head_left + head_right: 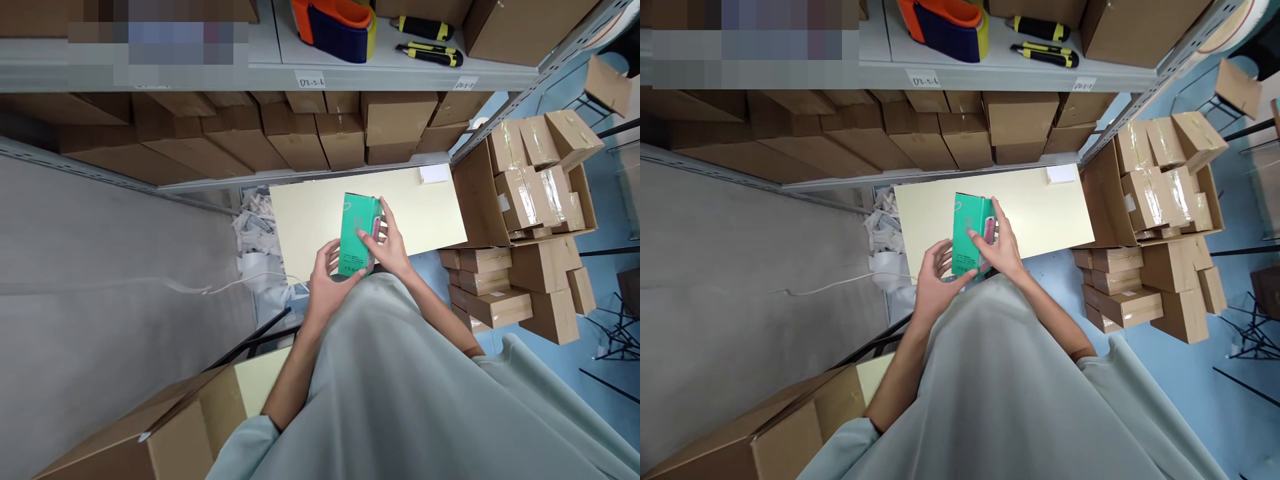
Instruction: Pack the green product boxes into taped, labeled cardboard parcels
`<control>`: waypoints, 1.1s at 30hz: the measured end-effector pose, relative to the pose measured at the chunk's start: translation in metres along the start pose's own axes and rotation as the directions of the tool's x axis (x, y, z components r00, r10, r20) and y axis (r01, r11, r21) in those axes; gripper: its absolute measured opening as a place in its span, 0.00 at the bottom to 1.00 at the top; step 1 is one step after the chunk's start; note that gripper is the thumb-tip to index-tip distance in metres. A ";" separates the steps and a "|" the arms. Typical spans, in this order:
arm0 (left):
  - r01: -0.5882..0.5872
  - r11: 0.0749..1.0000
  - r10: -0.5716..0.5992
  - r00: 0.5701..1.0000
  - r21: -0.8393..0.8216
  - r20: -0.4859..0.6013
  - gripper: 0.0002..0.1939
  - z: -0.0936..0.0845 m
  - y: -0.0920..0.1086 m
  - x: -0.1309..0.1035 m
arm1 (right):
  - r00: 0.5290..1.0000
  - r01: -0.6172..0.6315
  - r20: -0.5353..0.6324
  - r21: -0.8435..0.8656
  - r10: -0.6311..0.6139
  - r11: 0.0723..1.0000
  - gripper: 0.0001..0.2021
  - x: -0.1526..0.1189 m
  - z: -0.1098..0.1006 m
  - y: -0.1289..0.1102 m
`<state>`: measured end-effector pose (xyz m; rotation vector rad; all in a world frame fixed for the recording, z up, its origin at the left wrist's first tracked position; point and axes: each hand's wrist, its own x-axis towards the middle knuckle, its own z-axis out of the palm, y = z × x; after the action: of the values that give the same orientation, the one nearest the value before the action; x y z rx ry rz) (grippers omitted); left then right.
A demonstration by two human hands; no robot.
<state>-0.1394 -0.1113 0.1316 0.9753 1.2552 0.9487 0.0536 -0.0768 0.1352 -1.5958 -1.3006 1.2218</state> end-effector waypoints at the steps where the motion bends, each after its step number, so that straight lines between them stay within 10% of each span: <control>1: 0.025 0.999 -0.024 0.999 -0.047 0.023 0.47 -0.005 -0.003 0.002 | 1.000 -0.016 -0.003 0.049 0.016 0.999 0.57 0.005 -0.003 0.002; 9: 0.408 0.888 -0.345 0.896 -0.212 0.279 0.50 -0.045 -0.036 0.020 | 0.995 -0.075 0.086 0.284 0.053 0.956 0.54 0.019 -0.005 0.012; 24: 0.166 0.986 -0.157 0.965 0.023 -0.210 0.57 -0.017 -0.041 0.017 | 0.984 -0.152 -0.065 0.190 0.167 0.970 0.72 0.029 0.052 0.036; 33: 0.391 0.870 -0.316 0.909 -0.299 0.270 0.43 -0.038 -0.035 0.020 | 0.988 -0.113 0.135 0.339 0.070 0.934 0.66 0.017 0.029 0.027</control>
<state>-0.1744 -0.1008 0.0903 0.5235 0.9961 0.7188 0.0343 -0.0673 0.0978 -1.3560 -1.0201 1.5325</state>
